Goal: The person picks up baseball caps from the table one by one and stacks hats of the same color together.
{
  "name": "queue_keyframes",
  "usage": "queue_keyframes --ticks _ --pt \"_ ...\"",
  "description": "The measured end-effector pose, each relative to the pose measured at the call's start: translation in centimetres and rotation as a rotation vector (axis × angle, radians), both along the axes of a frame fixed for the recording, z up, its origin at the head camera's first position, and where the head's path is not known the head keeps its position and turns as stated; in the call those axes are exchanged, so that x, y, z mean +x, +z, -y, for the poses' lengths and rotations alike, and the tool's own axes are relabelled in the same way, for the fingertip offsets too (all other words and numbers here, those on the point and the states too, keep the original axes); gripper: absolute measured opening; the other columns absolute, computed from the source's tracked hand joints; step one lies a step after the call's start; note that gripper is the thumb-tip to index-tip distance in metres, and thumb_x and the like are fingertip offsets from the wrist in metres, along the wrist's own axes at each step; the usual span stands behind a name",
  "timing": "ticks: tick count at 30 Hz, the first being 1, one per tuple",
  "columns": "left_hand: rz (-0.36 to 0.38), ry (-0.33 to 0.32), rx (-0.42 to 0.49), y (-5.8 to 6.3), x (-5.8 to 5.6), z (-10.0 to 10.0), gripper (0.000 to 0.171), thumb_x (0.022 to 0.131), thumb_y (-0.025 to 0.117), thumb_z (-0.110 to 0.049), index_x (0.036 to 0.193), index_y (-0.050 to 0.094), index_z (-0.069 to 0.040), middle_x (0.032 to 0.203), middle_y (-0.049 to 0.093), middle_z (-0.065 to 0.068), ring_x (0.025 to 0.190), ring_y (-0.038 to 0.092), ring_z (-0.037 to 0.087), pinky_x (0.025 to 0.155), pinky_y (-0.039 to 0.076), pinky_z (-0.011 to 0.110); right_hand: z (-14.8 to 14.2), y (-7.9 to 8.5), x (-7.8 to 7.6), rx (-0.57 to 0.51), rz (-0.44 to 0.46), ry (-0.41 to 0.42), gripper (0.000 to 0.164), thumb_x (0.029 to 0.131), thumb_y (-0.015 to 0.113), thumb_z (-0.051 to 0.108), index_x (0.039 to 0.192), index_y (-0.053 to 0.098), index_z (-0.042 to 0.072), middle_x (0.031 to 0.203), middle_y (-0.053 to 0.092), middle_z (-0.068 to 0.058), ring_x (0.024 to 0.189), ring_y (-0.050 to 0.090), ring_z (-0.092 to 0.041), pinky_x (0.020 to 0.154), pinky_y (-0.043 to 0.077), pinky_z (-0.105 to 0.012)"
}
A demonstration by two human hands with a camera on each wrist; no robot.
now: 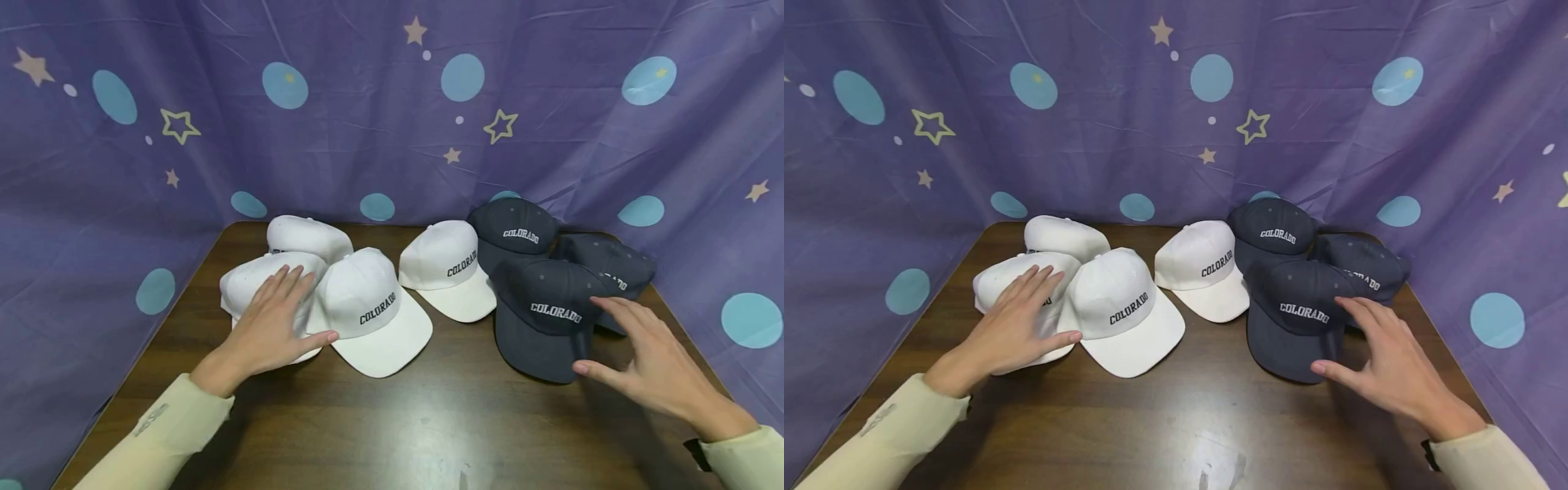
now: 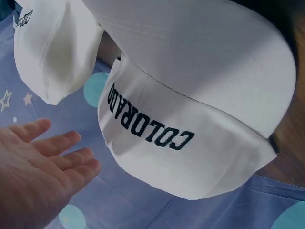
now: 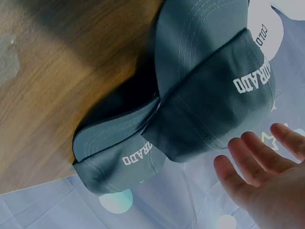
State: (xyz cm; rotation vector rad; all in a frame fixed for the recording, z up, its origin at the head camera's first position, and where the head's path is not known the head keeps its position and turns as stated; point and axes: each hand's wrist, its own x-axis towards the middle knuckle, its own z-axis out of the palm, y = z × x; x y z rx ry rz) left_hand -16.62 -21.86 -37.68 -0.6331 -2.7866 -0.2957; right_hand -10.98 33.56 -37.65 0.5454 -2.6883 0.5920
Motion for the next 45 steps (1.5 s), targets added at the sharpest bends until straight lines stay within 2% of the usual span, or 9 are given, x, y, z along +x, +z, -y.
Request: queue_keyframes --ticks 7,10,14,17,23,33,39,45 --pt "-0.014 -0.013 0.017 -0.1 -0.6 -0.7 0.104 0.074 0.049 -0.083 0.148 0.029 -0.013 0.147 0.034 0.019 0.138 0.02 0.036 0.112 0.018 0.051 0.7 -0.3 0.0 -0.026 -0.044 0.025 0.1 0.054 0.089 0.046 0.14 0.045 0.022 0.133 0.048 -0.004 0.118 0.041 -0.024 0.089 0.033 -0.05" --pt "-0.014 -0.015 0.023 -0.1 -0.7 -1.0 0.103 0.075 0.048 -0.082 0.147 0.031 -0.01 0.147 0.035 0.018 0.137 0.022 0.036 0.111 0.018 0.052 1.0 -0.4 0.0 -0.018 -0.067 0.036 0.1 0.052 0.09 0.047 0.139 0.047 0.022 0.132 0.049 -0.001 0.118 0.042 -0.021 0.093 0.033 -0.037" --pt "-0.01 -0.025 0.057 0.0 -1.1 -1.4 0.1 0.077 0.05 -0.08 0.145 0.034 -0.008 0.146 0.037 0.016 0.136 0.024 0.036 0.112 0.019 0.05 1.3 -0.5 0.1 -0.003 -0.102 0.055 0.1 0.051 0.09 0.049 0.137 0.049 0.021 0.13 0.05 0.001 0.116 0.043 -0.018 0.096 0.027 -0.018" --pt "-0.001 -0.039 0.103 0.1 -1.4 -1.8 0.095 0.08 0.051 -0.075 0.143 0.035 -0.005 0.144 0.039 0.015 0.135 0.027 0.034 0.111 0.02 0.048 1.6 -0.5 0.2 -0.007 -0.104 0.067 0.099 0.051 0.089 0.049 0.137 0.049 0.02 0.129 0.05 0.002 0.115 0.044 -0.016 0.095 0.024 -0.013" --pt "0.057 -0.031 0.187 -0.1 -2.2 -2.5 0.087 0.087 0.051 -0.066 0.143 0.034 -0.002 0.14 0.042 0.017 0.13 0.036 0.031 0.108 0.028 0.048 2.1 -0.8 0.5 -0.01 -0.069 0.06 0.095 0.055 0.088 0.051 0.136 0.049 0.021 0.127 0.049 0.004 0.114 0.043 -0.014 0.094 0.027 -0.016" --pt "0.172 0.035 0.26 0.0 -3.5 -3.9 0.089 0.088 0.049 -0.067 0.146 0.028 -0.003 0.143 0.04 0.018 0.128 0.038 0.033 0.104 0.033 0.05 2.6 -1.4 0.6 -0.017 -0.048 0.058 0.095 0.055 0.087 0.052 0.137 0.049 0.022 0.13 0.047 0.003 0.115 0.041 -0.015 0.093 0.028 -0.019" --pt "0.197 0.042 0.298 -0.3 -4.3 -4.2 0.084 0.088 0.05 -0.066 0.145 0.031 -0.006 0.141 0.043 0.016 0.123 0.045 0.033 0.1 0.038 0.051 2.9 -1.6 0.6 -0.014 -0.041 0.06 0.095 0.055 0.087 0.053 0.137 0.049 0.023 0.133 0.045 0.001 0.117 0.039 -0.016 0.093 0.029 -0.021" --pt "0.206 0.04 0.348 0.0 -4.8 -4.4 0.078 0.09 0.053 -0.059 0.142 0.037 -0.002 0.135 0.049 0.02 0.121 0.046 0.035 0.101 0.038 0.05 3.3 -1.7 0.6 -0.024 -0.032 0.061 0.094 0.056 0.087 0.052 0.137 0.049 0.022 0.134 0.045 -0.001 0.119 0.038 -0.016 0.094 0.029 -0.019"
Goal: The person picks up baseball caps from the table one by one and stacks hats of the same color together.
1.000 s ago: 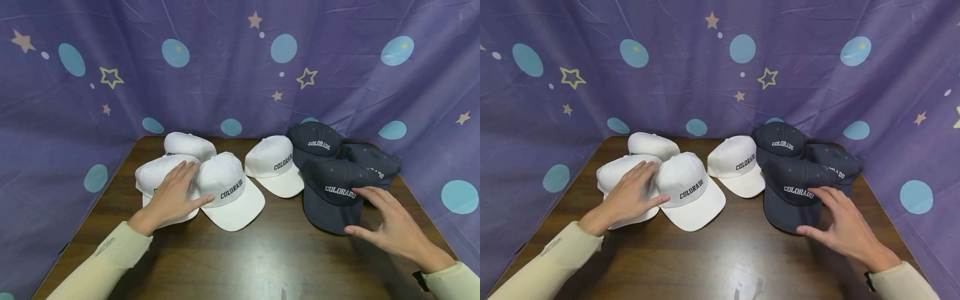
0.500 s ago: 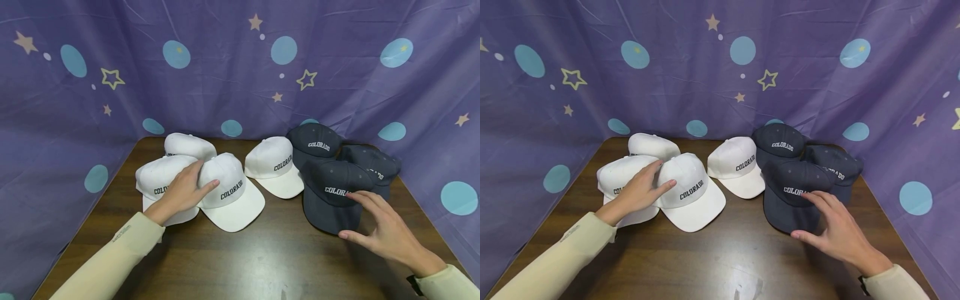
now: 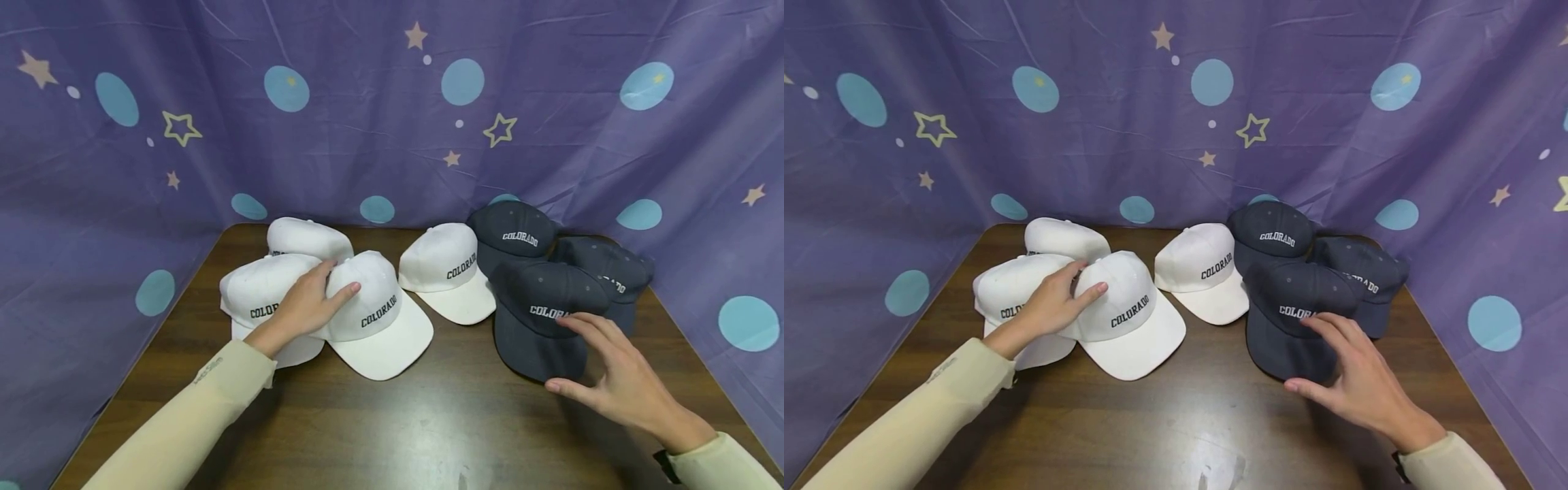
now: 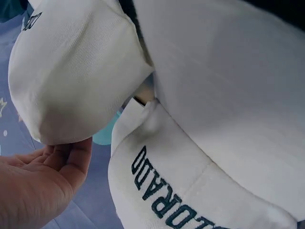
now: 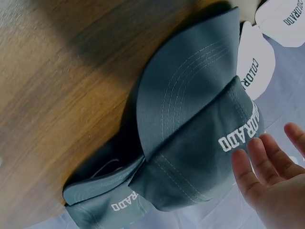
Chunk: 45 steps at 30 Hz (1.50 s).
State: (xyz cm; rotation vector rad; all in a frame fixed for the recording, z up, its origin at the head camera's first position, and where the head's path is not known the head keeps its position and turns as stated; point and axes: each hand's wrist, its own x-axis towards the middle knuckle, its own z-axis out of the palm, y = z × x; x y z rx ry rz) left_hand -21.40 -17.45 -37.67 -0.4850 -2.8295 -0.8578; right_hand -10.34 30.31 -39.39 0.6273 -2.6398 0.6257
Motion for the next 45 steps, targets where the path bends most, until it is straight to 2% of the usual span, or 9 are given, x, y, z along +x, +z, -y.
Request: queue_keyframes --ticks 5,9,16,24,28,33,35,41,45 --pt "0.048 0.018 0.07 0.6 -0.2 -0.2 0.065 0.09 0.06 -0.049 0.134 0.048 -0.003 0.119 0.059 0.019 0.106 0.056 0.031 0.09 0.046 0.046 0.4 -0.1 0.0 -0.003 0.005 0.004 0.093 0.057 0.086 0.053 0.136 0.049 0.022 0.134 0.044 -0.001 0.12 0.038 -0.015 0.095 0.028 -0.018" --pt "0.127 0.026 0.128 0.8 -0.4 -0.2 0.052 0.088 0.065 -0.043 0.125 0.056 -0.007 0.103 0.063 0.012 0.091 0.058 0.024 0.079 0.049 0.041 0.5 -0.1 0.0 -0.001 0.006 0.005 0.092 0.057 0.086 0.053 0.136 0.049 0.023 0.135 0.044 0.0 0.12 0.038 -0.015 0.094 0.029 -0.018" --pt "0.296 0.007 0.262 0.9 -0.2 -0.4 0.047 0.088 0.068 -0.036 0.118 0.051 -0.004 0.105 0.065 0.014 0.094 0.059 0.022 0.081 0.049 0.039 0.6 -0.2 0.0 0.005 0.006 0.003 0.092 0.058 0.086 0.053 0.137 0.049 0.023 0.135 0.044 0.001 0.118 0.039 -0.013 0.091 0.031 -0.02" --pt "0.475 -0.015 0.436 0.7 0.1 -0.7 0.041 0.087 0.07 -0.028 0.111 0.05 -0.003 0.083 0.064 0.013 0.076 0.061 0.02 0.066 0.051 0.033 0.9 -0.2 -0.1 0.013 -0.014 0.013 0.092 0.058 0.086 0.053 0.136 0.049 0.023 0.134 0.045 0.001 0.106 0.04 -0.009 0.081 0.035 -0.023" --pt "0.496 -0.036 0.467 0.7 0.3 -0.8 0.038 0.089 0.068 -0.03 0.111 0.054 -0.002 0.083 0.066 0.013 0.076 0.062 0.02 0.067 0.051 0.033 1.1 -0.2 0.0 0.018 -0.011 0.015 0.091 0.059 0.085 0.053 0.137 0.049 0.023 0.135 0.045 0.0 0.099 0.04 -0.008 0.075 0.037 -0.024" --pt "0.464 -0.087 0.475 0.8 0.4 -0.9 0.03 0.094 0.061 -0.031 0.111 0.061 -0.006 0.096 0.067 0.008 0.087 0.061 0.019 0.075 0.05 0.033 1.3 -0.2 0.0 -0.005 0.015 0.035 0.09 0.061 0.086 0.049 0.137 0.048 0.022 0.136 0.043 -0.002 0.07 0.048 -0.004 0.061 0.04 -0.015" --pt "0.446 -0.111 0.482 0.9 0.5 -0.9 0.028 0.095 0.058 -0.031 0.111 0.062 -0.008 0.1 0.066 0.007 0.091 0.059 0.019 0.077 0.05 0.034 1.4 -0.2 0.0 -0.02 0.025 0.045 0.089 0.062 0.086 0.048 0.138 0.047 0.022 0.136 0.043 -0.002 0.056 0.044 -0.003 0.052 0.039 -0.011" --pt "0.422 -0.164 0.513 1.2 0.7 -1.1 0.027 0.098 0.053 -0.031 0.112 0.062 -0.01 0.098 0.067 0.007 0.089 0.061 0.021 0.077 0.051 0.035 1.5 -0.2 -0.1 -0.024 0.009 0.059 0.089 0.061 0.086 0.048 0.137 0.048 0.021 0.135 0.044 -0.002 0.077 0.04 -0.005 0.052 0.039 -0.012" --pt "0.429 -0.185 0.524 1.2 0.8 -1.2 0.028 0.1 0.051 -0.03 0.114 0.061 -0.008 0.093 0.068 0.007 0.082 0.063 0.021 0.075 0.051 0.032 1.6 -0.1 -0.1 -0.018 -0.003 0.061 0.089 0.061 0.086 0.048 0.137 0.049 0.021 0.135 0.044 -0.002 0.083 0.038 -0.006 0.054 0.038 -0.012"
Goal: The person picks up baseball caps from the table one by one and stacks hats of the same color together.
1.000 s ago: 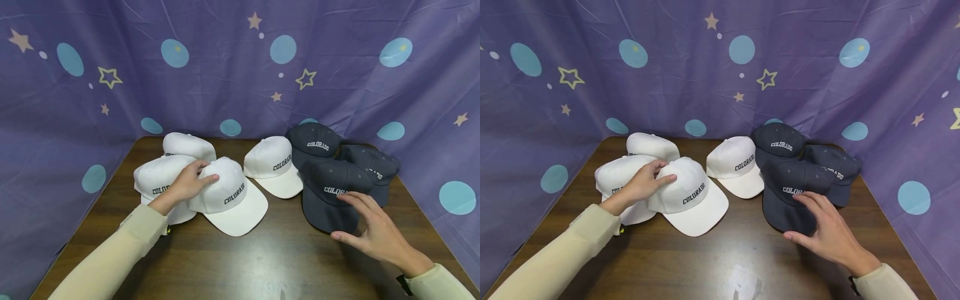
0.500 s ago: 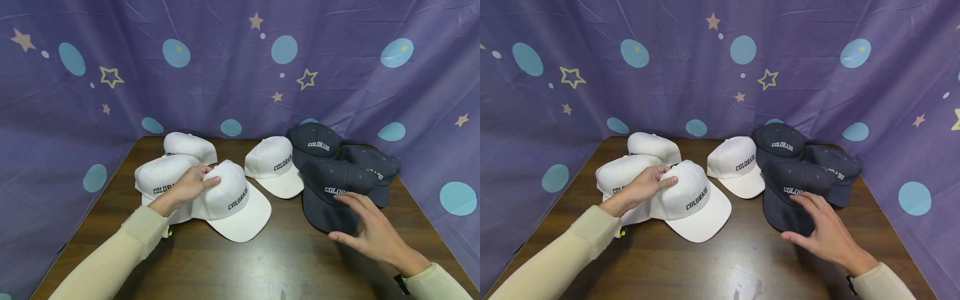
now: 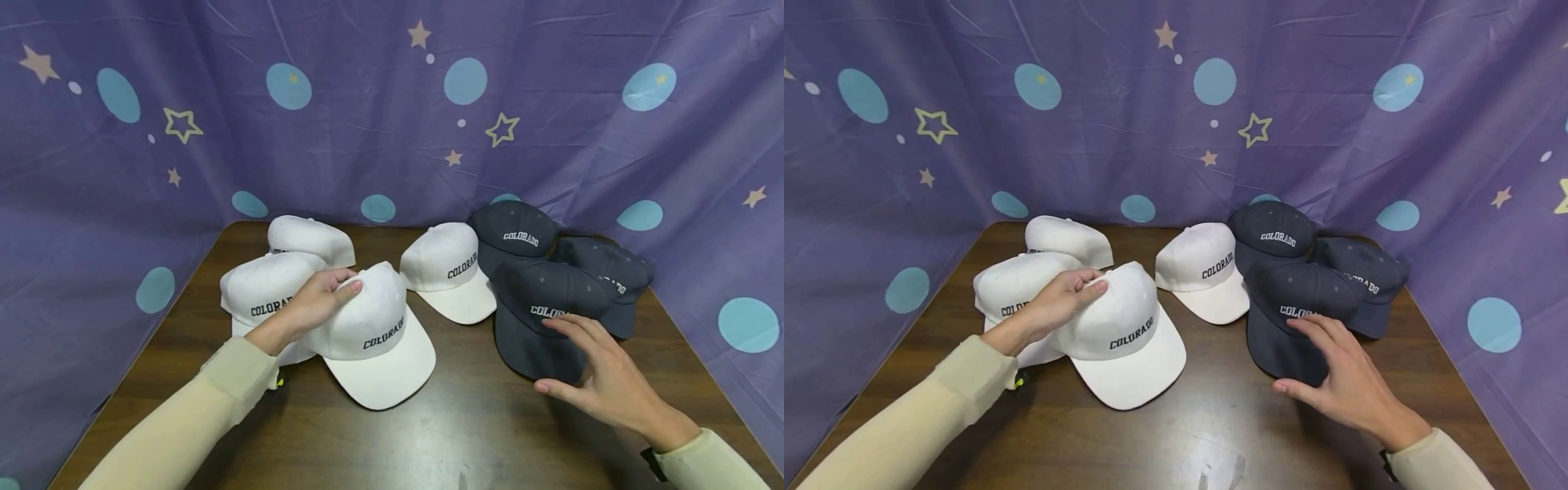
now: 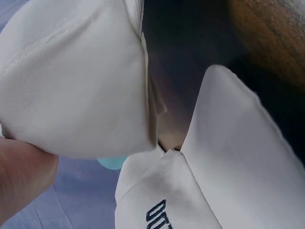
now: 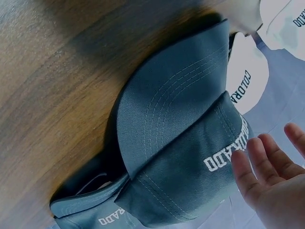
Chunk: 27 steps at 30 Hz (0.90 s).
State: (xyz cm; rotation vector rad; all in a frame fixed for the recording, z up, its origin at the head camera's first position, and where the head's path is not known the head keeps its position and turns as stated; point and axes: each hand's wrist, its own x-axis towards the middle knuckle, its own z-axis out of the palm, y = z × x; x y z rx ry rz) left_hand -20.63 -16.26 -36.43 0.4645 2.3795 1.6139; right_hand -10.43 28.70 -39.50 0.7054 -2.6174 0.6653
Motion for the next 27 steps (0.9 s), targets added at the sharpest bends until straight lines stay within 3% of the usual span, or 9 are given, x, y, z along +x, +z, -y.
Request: queue_keyframes --ticks 8,13,19,27 --pt "0.02 -0.06 -0.008 0.1 0.0 -0.4 0.026 0.1 0.051 -0.027 0.114 0.063 -0.008 0.096 0.068 0.007 0.084 0.063 0.02 0.076 0.051 0.032 0.2 0.1 0.2 -0.019 0.005 0.014 0.089 0.061 0.087 0.047 0.138 0.047 0.024 0.135 0.044 -0.001 0.075 0.041 -0.007 0.05 0.038 -0.011" --pt "-0.012 -0.104 -0.046 0.1 0.1 -0.8 0.024 0.099 0.051 -0.026 0.112 0.064 -0.01 0.095 0.068 0.005 0.087 0.06 0.017 0.079 0.048 0.031 0.4 0.1 0.3 -0.027 0.009 0.025 0.09 0.061 0.087 0.047 0.138 0.046 0.025 0.135 0.043 0.0 0.077 0.041 -0.007 0.048 0.038 -0.01" --pt "0.009 -0.167 -0.084 0.1 0.4 -1.3 0.021 0.099 0.052 -0.027 0.107 0.065 -0.014 0.081 0.065 0.005 0.073 0.062 0.018 0.067 0.053 0.033 0.5 0.2 0.3 -0.029 -0.02 0.048 0.09 0.06 0.087 0.046 0.137 0.047 0.024 0.134 0.044 0.0 0.086 0.038 -0.005 0.048 0.037 -0.01" --pt "0.035 -0.258 -0.052 0.4 0.8 -1.8 0.022 0.099 0.051 -0.025 0.113 0.065 -0.014 0.087 0.067 0.006 0.077 0.064 0.02 0.068 0.054 0.034 0.5 0.1 0.1 -0.005 -0.08 0.061 0.093 0.057 0.088 0.047 0.137 0.048 0.022 0.133 0.047 -0.003 0.095 0.04 -0.005 0.064 0.04 -0.015"
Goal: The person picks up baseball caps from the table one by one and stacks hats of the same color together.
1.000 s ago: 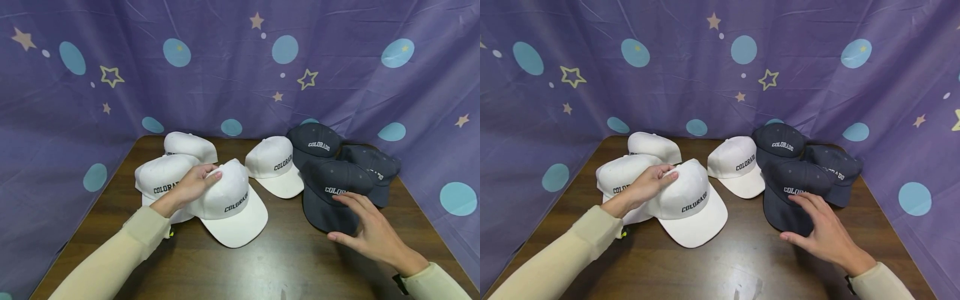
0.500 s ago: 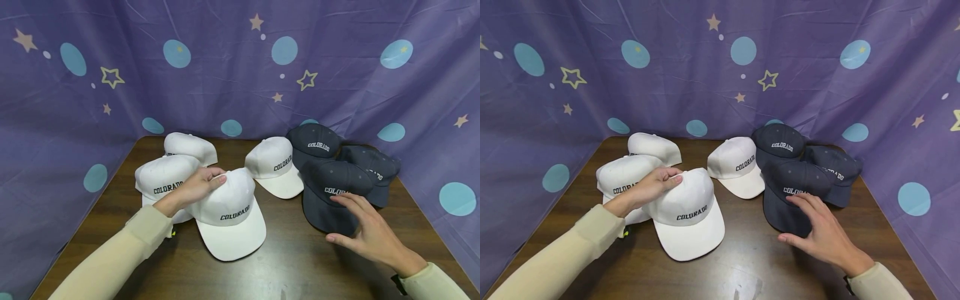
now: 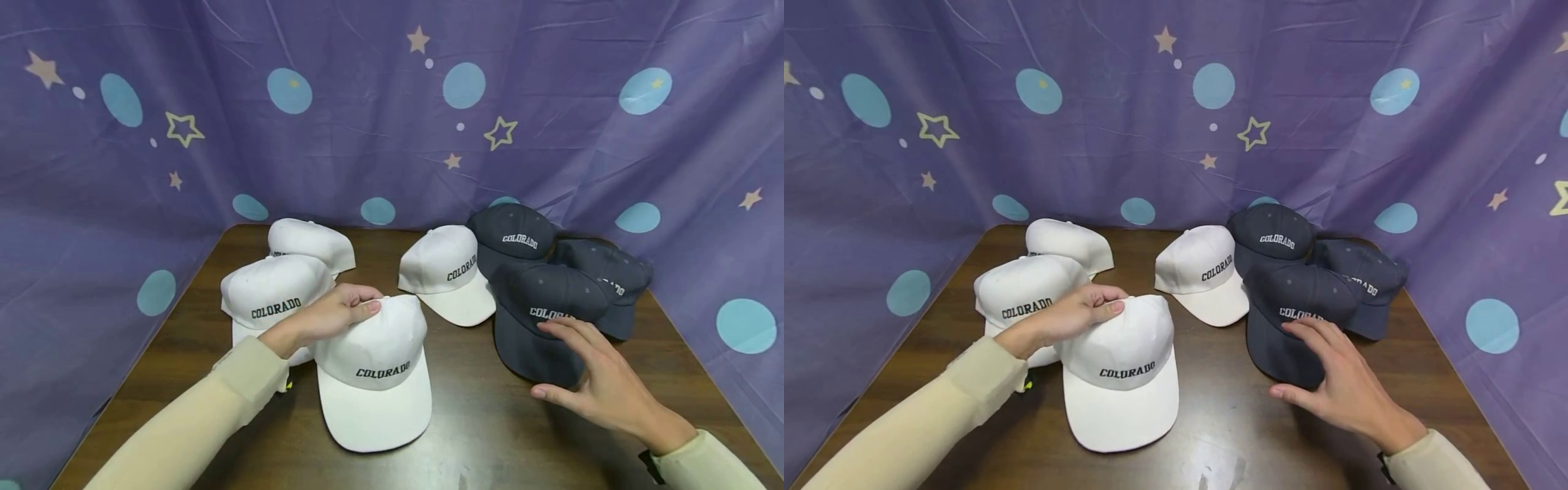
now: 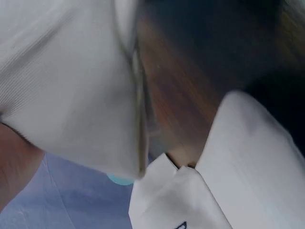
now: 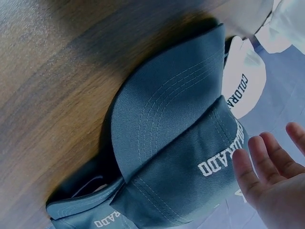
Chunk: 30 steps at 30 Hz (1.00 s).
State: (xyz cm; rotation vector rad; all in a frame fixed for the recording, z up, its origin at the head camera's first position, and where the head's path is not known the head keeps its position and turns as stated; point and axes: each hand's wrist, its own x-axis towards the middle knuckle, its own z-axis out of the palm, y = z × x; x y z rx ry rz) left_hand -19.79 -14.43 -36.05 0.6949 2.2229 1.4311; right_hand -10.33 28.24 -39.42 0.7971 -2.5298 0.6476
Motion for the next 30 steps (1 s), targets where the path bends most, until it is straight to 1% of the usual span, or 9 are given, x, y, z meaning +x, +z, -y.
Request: queue_keyframes --ticks 3,6,10,15,20,24,30 --pt "0.019 -0.027 0.029 0.0 0.1 -0.3 0.024 0.1 0.05 -0.024 0.114 0.063 -0.01 0.087 0.067 0.006 0.076 0.064 0.02 0.067 0.053 0.032 0.0 0.0 -0.1 0.012 -0.022 0.0 0.094 0.056 0.088 0.049 0.136 0.049 0.022 0.131 0.048 -0.004 0.104 0.041 -0.009 0.076 0.037 -0.017" --pt "0.058 -0.045 0.057 -0.1 0.1 -0.6 0.026 0.1 0.05 -0.024 0.115 0.062 -0.008 0.087 0.067 0.006 0.075 0.064 0.019 0.066 0.053 0.03 0.1 -0.1 -0.1 0.011 -0.022 0.003 0.094 0.055 0.088 0.05 0.136 0.049 0.022 0.131 0.048 -0.003 0.11 0.041 -0.012 0.084 0.033 -0.015" --pt "0.119 -0.068 0.081 -0.5 0.2 -0.8 0.026 0.1 0.05 -0.023 0.117 0.062 -0.007 0.088 0.068 0.006 0.075 0.064 0.018 0.066 0.053 0.029 0.2 -0.1 -0.1 0.01 -0.014 0.001 0.093 0.055 0.088 0.05 0.135 0.05 0.023 0.131 0.049 -0.003 0.118 0.041 -0.016 0.094 0.027 -0.012" --pt "0.146 -0.112 0.108 -0.9 0.4 -1.2 0.026 0.1 0.048 -0.022 0.116 0.062 -0.006 0.09 0.068 0.006 0.075 0.063 0.017 0.066 0.053 0.028 0.3 -0.1 -0.1 0.008 -0.013 0.0 0.092 0.055 0.088 0.05 0.135 0.05 0.023 0.132 0.048 -0.003 0.12 0.041 -0.017 0.097 0.025 -0.012" --pt "0.135 -0.131 0.1 -1.4 0.3 -1.6 0.026 0.1 0.048 -0.021 0.115 0.063 -0.005 0.088 0.068 0.004 0.074 0.062 0.014 0.064 0.051 0.026 0.4 -0.1 -0.2 -0.004 -0.019 0.014 0.092 0.055 0.088 0.05 0.135 0.05 0.022 0.132 0.047 -0.002 0.12 0.042 -0.019 0.099 0.025 -0.012" --pt "0.097 -0.149 0.062 -1.8 0.0 -1.6 0.025 0.1 0.049 -0.02 0.115 0.063 -0.005 0.088 0.068 0.002 0.075 0.061 0.013 0.066 0.051 0.026 0.6 -0.1 -0.2 -0.006 -0.024 0.023 0.092 0.055 0.088 0.049 0.134 0.051 0.021 0.132 0.047 0.0 0.119 0.043 -0.02 0.099 0.025 -0.013" --pt "0.03 -0.153 -0.011 -2.1 -0.6 -1.4 0.024 0.1 0.05 -0.023 0.115 0.064 -0.011 0.093 0.068 0.001 0.084 0.061 0.015 0.072 0.051 0.028 0.8 0.0 -0.1 -0.008 -0.025 0.023 0.092 0.055 0.088 0.049 0.134 0.051 0.021 0.131 0.048 0.0 0.118 0.043 -0.019 0.098 0.026 -0.013"
